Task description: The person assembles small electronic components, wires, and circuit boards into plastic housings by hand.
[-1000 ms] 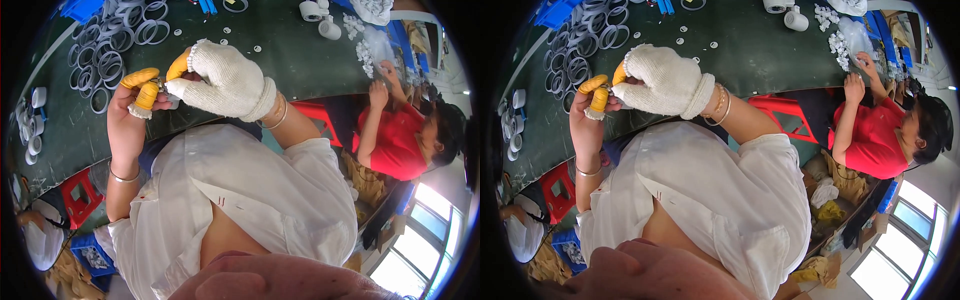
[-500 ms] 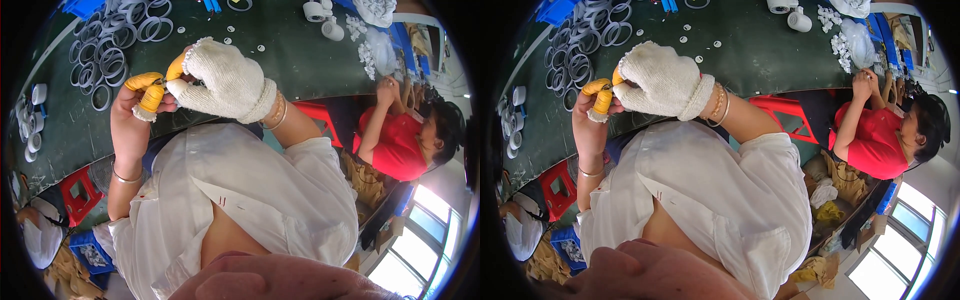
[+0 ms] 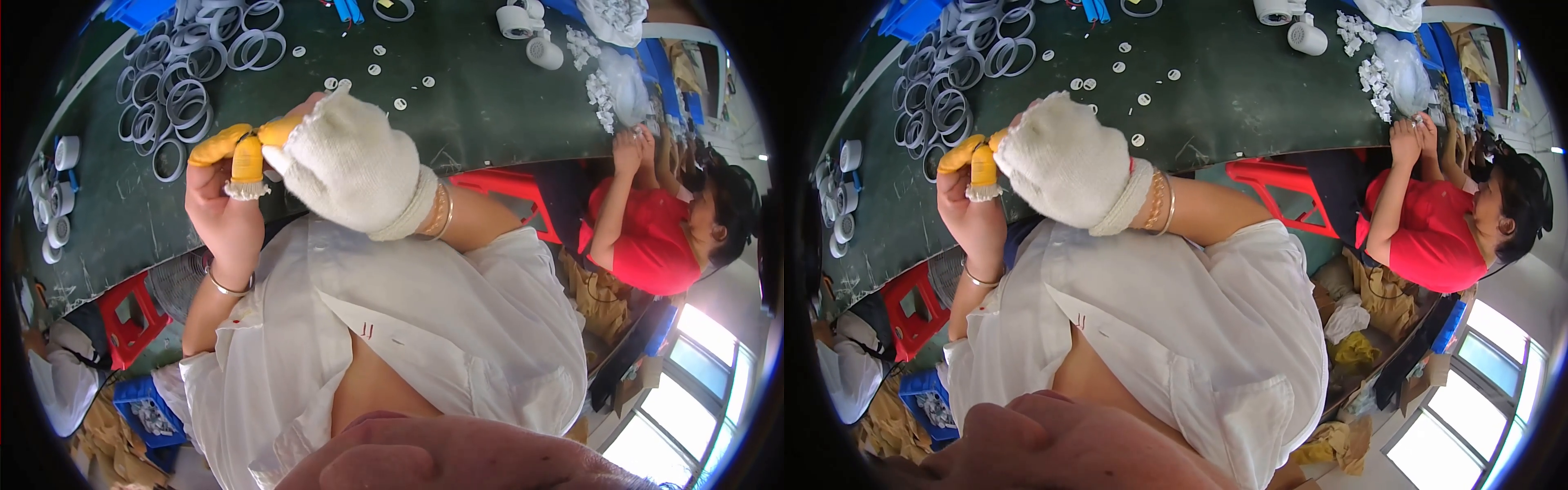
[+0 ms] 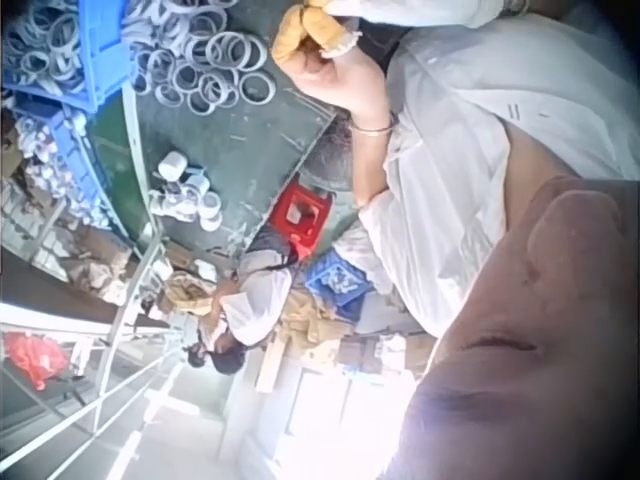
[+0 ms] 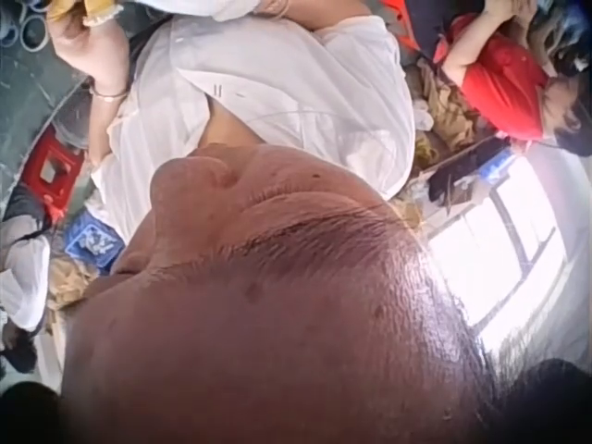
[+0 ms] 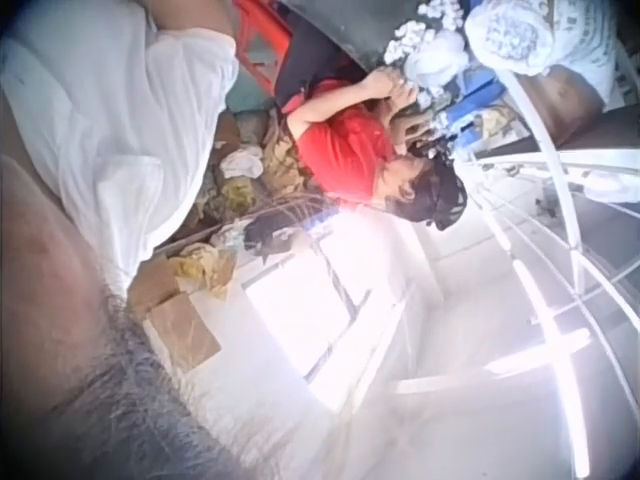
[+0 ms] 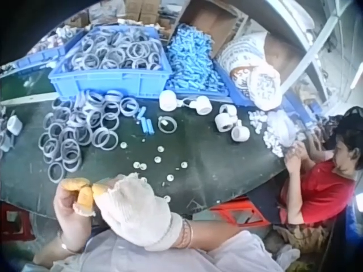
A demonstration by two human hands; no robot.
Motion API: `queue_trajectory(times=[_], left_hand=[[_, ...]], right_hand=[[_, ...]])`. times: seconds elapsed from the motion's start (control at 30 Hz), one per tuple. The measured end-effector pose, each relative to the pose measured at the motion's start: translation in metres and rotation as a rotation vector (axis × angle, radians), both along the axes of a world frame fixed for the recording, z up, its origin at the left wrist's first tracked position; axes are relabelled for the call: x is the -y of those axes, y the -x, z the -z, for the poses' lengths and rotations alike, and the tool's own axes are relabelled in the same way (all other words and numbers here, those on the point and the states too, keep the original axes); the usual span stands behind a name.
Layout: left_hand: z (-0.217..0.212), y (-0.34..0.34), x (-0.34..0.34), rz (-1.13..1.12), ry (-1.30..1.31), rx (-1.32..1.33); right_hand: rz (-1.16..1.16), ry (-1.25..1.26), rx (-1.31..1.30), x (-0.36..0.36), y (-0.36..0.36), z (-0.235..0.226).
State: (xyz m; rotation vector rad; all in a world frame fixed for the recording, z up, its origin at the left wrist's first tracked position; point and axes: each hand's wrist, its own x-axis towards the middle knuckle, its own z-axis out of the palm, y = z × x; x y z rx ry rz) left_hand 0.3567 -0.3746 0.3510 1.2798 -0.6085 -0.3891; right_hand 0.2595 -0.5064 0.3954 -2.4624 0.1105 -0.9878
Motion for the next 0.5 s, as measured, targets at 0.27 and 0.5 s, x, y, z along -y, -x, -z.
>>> queue_trajectory(times=[0.27,0.5], left_hand=[[-0.004,-0.049,-0.024,-0.104,-0.142,0.099],[-0.046,-0.246,-0.139,-0.407,-0.532,0.451]], right_hand=[[-0.023,0.028,-0.190,0.028,0.003,-0.003],[0.821,0.547,-0.139,0.244,0.087,-0.001]])
